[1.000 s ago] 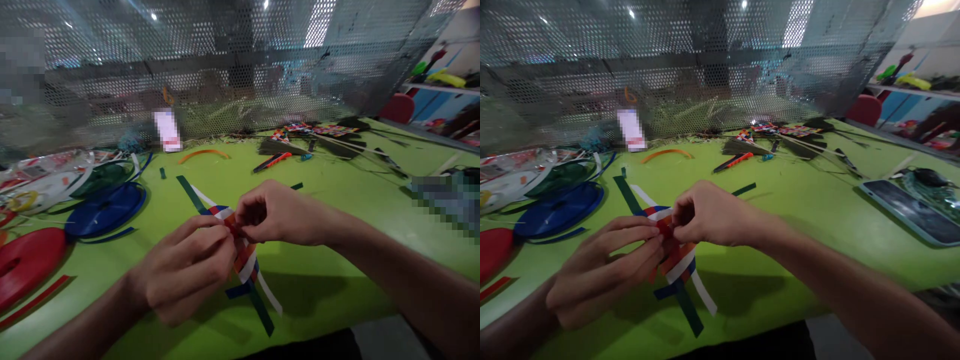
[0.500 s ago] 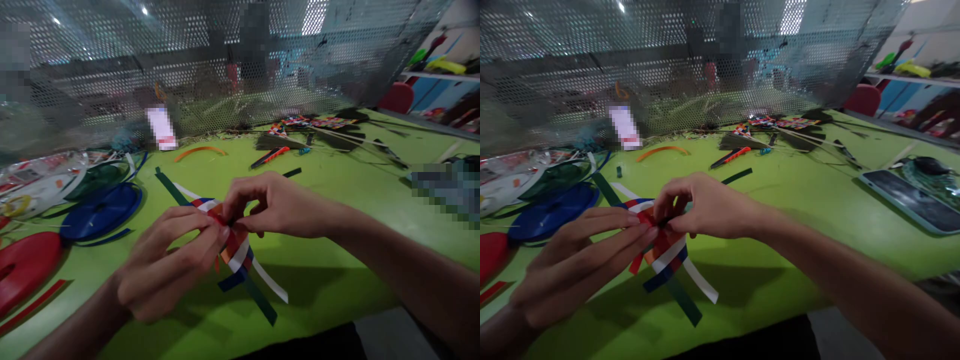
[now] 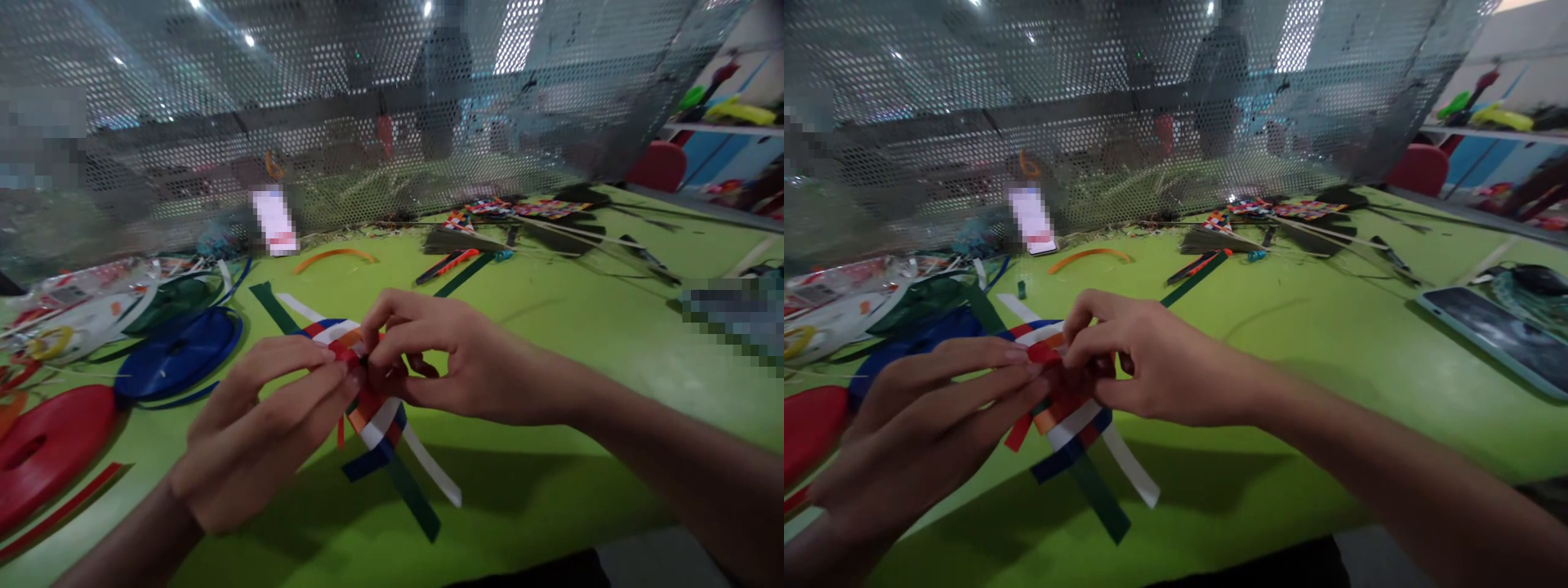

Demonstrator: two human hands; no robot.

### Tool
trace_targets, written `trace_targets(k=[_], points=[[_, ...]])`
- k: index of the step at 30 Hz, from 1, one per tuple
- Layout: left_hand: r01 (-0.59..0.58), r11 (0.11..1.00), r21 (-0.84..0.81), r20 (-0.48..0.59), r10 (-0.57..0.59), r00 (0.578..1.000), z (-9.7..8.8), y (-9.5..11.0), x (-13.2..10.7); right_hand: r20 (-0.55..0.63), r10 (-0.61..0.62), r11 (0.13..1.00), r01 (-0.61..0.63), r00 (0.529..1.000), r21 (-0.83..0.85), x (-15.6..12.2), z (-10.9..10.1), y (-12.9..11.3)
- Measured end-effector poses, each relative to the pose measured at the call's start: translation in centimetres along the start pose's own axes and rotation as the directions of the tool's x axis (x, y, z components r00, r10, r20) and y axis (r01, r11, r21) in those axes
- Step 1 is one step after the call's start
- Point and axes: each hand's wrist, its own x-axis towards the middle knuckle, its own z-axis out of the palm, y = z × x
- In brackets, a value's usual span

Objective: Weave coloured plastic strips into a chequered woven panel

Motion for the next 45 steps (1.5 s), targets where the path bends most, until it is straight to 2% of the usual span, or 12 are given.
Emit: trace_targets(k=[3,5,7,12,15,18,22,26,31,38,41,45], points=[[-0.231,0.949,0.214,0.062,0.223,0.973,-0.8,-0.1,0.8,-0.070,0.061,0.998,-0.059,0.996,0.035,0.1,-0.7,-0.1],[-0.271,0.931,0.243,0.100,0.254,0.962,-1.1,-0.3,1.0,-0.139,0.078,0.997,-0.074,0.987,0.029,0.0,-1.7,0.2],[-0.235,0.947,0.220,0.074,0.224,0.972,-1.1,-0.4,1.0,-0.149,0.036,0.998,-0.044,0.988,-0.050,0.0,-2.7,0.7],[-0.118,0.991,0.066,-0.106,0.125,0.986,0.2,-0.8,0.9,0.026,0.023,0.966,-0.016,0.999,-0.259,0.0,-3.0,1.9],[-0.009,0.998,-0.057,-0.182,-0.002,0.983,1.2,-1.0,0.8,0.007,-0.009,0.969,0.010,1.000,-0.248,0.1,-2.3,1.8],[0.158,0.960,-0.231,-0.177,-0.201,0.963,1.9,-0.9,0.9,-0.029,-0.003,0.986,-0.002,1.000,-0.164,0.1,-1.5,1.6],[0.362,0.835,-0.415,-0.093,-0.435,0.895,2.7,-0.6,0.9,-0.055,0.079,0.997,-0.080,0.995,-0.018,0.1,-0.1,2.0],[0.397,0.727,-0.561,-0.054,-0.510,0.858,3.2,-0.7,0.8,-0.155,0.122,0.992,-0.117,0.980,0.047,0.1,1.2,2.3],[0.547,0.544,-0.636,0.107,-0.639,0.761,3.3,-0.6,0.9,-0.202,0.320,0.939,-0.281,0.926,0.198,0.1,2.1,1.8],[0.677,0.084,-0.731,0.414,-0.734,0.538,3.1,-0.4,1.7,-0.139,0.351,0.903,-0.296,0.926,0.312,0.3,1.7,2.1],[0.665,-0.034,-0.746,0.479,-0.720,0.501,3.2,-0.5,1.8,-0.116,0.365,0.889,-0.308,0.924,0.340,0.4,1.5,2.2],[0.638,-0.046,-0.769,0.459,-0.734,0.501,3.6,-0.6,1.6,-0.118,0.431,0.858,-0.366,0.894,0.361,0.3,1.7,2.3]])
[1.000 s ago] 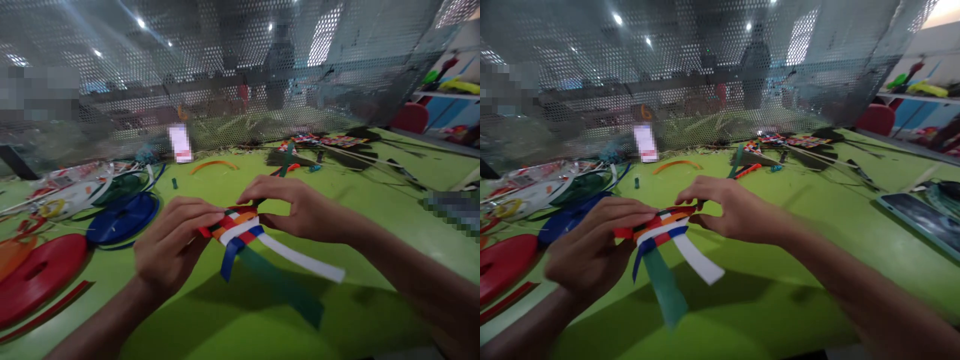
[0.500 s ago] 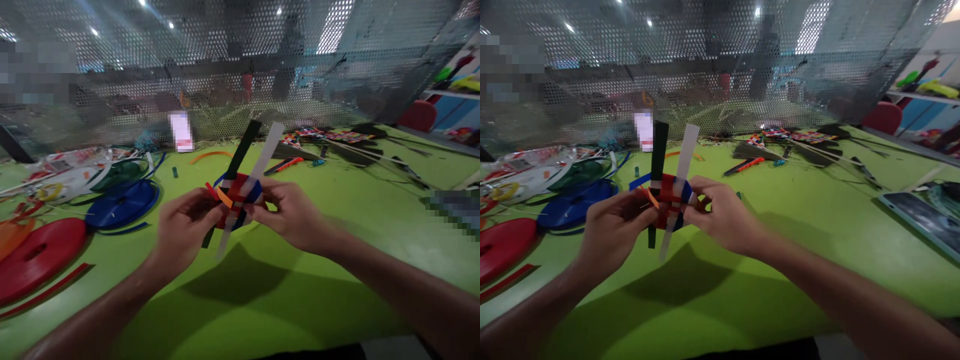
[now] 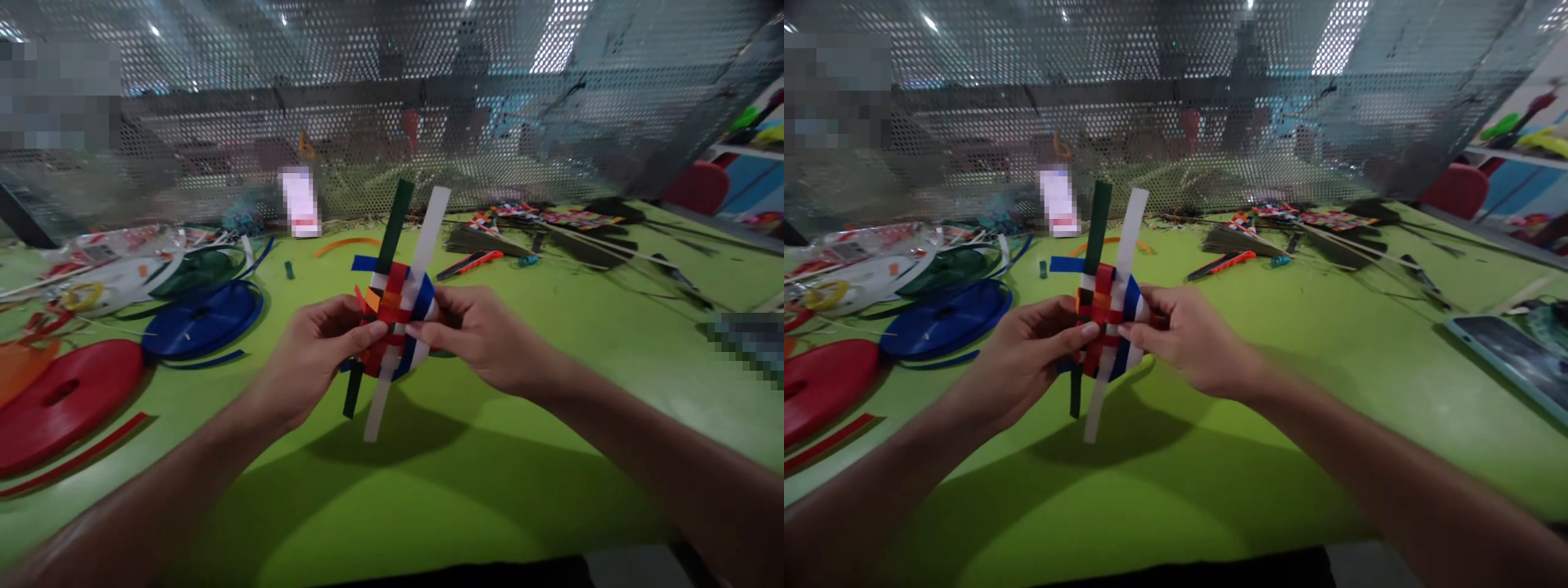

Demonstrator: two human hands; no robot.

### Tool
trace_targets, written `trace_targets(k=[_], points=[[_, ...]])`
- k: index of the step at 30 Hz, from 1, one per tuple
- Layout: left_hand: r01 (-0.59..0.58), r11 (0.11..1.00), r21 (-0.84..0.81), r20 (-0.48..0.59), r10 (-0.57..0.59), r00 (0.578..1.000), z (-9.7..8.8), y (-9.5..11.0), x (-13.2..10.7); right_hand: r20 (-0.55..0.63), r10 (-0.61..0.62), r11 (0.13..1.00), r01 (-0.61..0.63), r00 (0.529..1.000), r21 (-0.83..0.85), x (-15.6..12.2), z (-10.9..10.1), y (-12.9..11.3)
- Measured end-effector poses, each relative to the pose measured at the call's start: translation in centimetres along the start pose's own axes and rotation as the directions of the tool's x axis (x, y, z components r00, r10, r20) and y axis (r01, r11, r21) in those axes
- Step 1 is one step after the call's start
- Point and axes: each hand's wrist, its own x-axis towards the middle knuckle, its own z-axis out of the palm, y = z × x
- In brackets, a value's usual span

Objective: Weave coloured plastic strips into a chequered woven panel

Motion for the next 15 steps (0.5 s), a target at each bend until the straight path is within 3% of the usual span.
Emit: trace_targets(k=[4,10,15], points=[[-0.004,0.999,0.038,-0.024,0.005,1.000,0.0,-0.2,-0.1,-0.011,0.011,0.999,-0.011,1.000,-0.030,0.0,0.2,0.3],[0.098,0.994,-0.050,-0.016,-0.098,0.995,0.1,0.0,-0.1,0.042,0.017,0.999,-0.019,0.999,0.049,0.2,-0.1,0.2],[0.053,0.988,-0.145,-0.118,-0.070,0.991,-0.2,-0.2,0.3,0.092,-0.005,0.989,0.018,0.996,-0.147,0.3,-2.2,-0.6]])
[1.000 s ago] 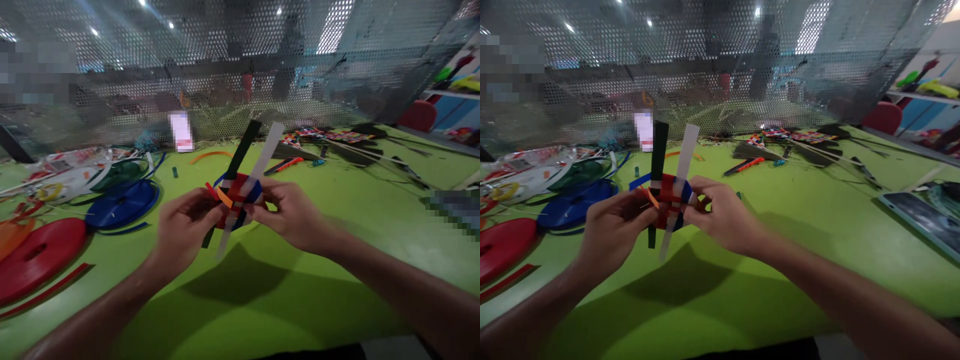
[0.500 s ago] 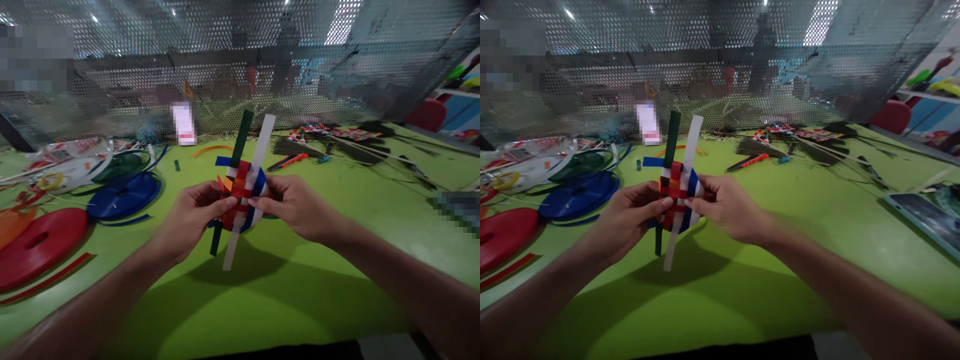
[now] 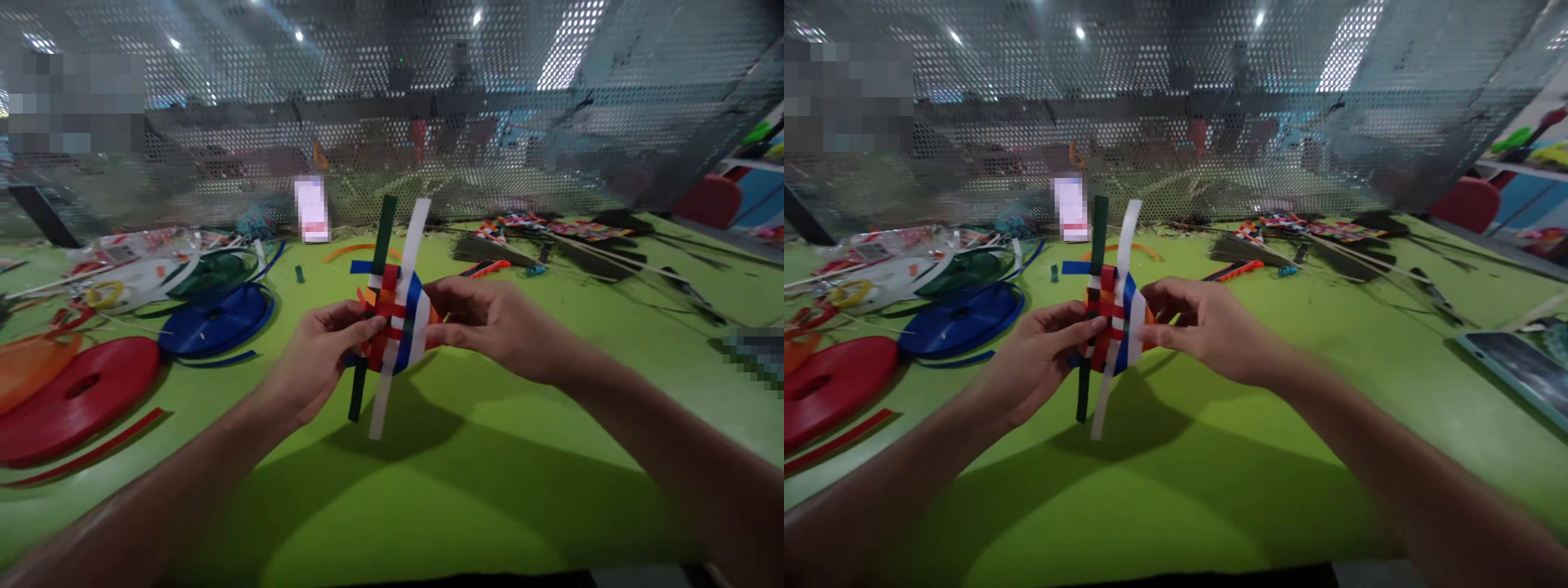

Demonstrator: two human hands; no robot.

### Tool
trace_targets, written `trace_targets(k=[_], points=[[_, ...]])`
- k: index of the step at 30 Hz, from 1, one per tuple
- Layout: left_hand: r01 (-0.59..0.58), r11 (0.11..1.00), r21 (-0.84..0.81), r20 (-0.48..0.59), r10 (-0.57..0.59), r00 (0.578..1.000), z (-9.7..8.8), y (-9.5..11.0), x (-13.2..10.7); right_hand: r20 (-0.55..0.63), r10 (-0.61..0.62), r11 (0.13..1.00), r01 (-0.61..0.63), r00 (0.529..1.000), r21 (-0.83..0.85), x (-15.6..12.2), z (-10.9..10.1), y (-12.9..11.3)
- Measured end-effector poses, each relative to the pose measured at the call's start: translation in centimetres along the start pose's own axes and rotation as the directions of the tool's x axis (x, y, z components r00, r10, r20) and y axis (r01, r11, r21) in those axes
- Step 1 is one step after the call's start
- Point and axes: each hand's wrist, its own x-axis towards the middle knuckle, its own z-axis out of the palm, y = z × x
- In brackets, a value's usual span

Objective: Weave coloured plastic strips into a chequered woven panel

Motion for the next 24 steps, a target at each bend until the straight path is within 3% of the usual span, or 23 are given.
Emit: trace_targets(k=[4,11,14,17,21,24], points=[[-0.007,1.000,-0.012,-0.050,0.006,0.999,-0.4,0.2,0.3,0.036,0.018,0.968,-0.009,0.999,-0.252,-0.2,-1.5,-0.2],[0.061,0.998,-0.027,-0.064,-0.063,0.996,-0.7,0.6,0.4,-0.056,-0.060,0.924,0.035,0.997,-0.381,-0.2,-1.4,-0.4],[0.076,0.997,-0.026,-0.063,-0.078,0.995,-0.7,0.6,0.5,-0.014,-0.106,0.904,0.091,0.994,-0.418,-0.2,-1.7,-0.5],[0.078,0.996,-0.044,-0.055,-0.080,0.995,-0.8,0.6,0.4,0.015,-0.093,0.927,0.092,0.996,-0.364,-0.3,-1.9,-0.4],[0.054,0.998,-0.021,-0.067,-0.055,0.996,-0.8,0.4,0.4,-0.083,-0.006,0.983,-0.009,0.996,-0.181,-0.5,-1.4,-0.4],[0.003,1.000,0.000,-0.089,-0.003,0.996,-0.7,0.3,0.5,-0.129,0.010,0.985,-0.032,0.992,-0.171,-0.5,-1.0,-0.6]])
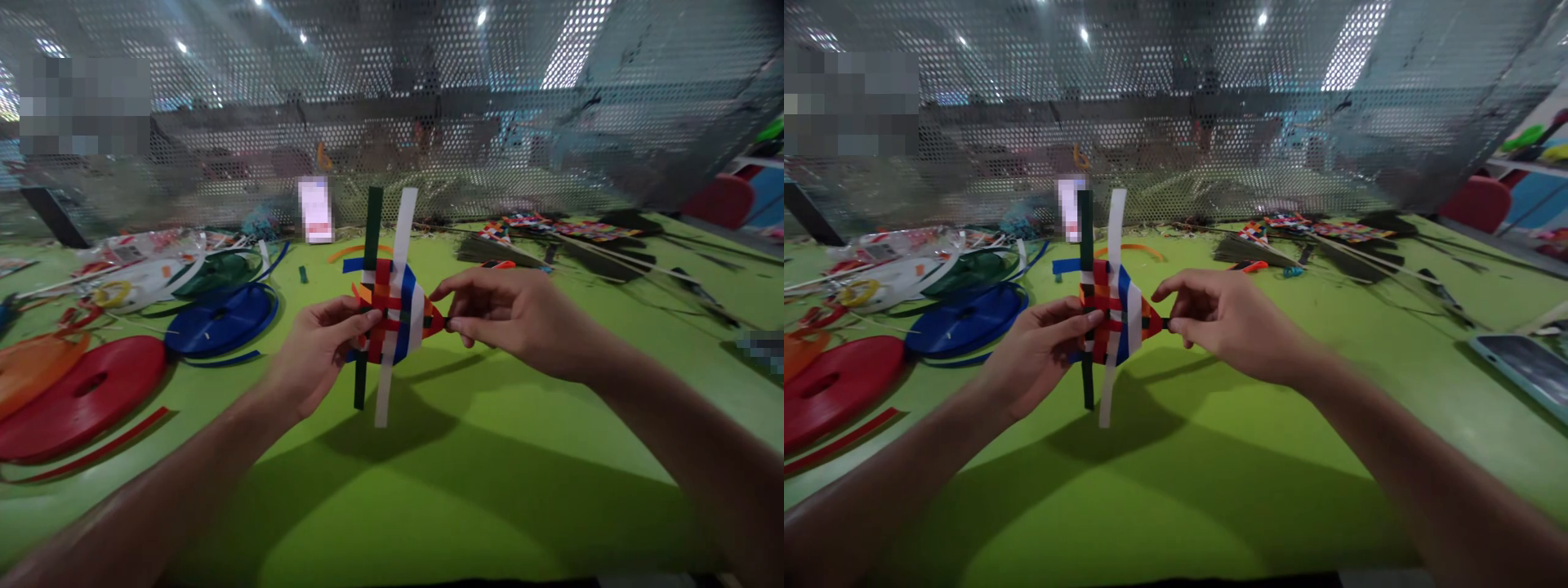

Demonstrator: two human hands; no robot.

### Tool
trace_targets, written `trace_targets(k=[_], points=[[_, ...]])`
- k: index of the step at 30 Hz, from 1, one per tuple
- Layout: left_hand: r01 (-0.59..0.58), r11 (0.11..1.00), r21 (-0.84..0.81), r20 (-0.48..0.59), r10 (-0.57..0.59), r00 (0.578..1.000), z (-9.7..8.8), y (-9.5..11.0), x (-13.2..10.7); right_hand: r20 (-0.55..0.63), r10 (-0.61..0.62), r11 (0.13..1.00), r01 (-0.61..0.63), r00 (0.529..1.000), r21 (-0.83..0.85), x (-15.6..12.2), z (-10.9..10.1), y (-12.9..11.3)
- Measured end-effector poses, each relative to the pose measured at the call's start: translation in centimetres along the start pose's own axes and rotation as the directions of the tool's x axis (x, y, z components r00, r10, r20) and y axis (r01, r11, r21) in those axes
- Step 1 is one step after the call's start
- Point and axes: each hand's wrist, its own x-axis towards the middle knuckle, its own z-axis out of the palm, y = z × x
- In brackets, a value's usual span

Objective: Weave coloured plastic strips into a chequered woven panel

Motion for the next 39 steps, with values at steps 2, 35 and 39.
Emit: trace_targets(k=[2,35,39], points=[[-0.037,0.999,0.002,0.001,0.037,0.999,0.1,-0.1,0.0,-0.024,0.006,1.000,-0.006,1.000,-0.014,0.0,0.2,0.0],[-0.187,0.982,0.016,-0.025,0.187,0.982,0.6,-0.5,-0.1,-0.127,-0.120,0.957,0.081,0.985,-0.280,0.2,1.4,0.8],[-0.208,0.978,0.030,-0.016,0.209,0.978,0.7,-0.5,-0.1,-0.141,-0.116,0.959,0.074,0.983,-0.273,0.0,1.8,0.8]])
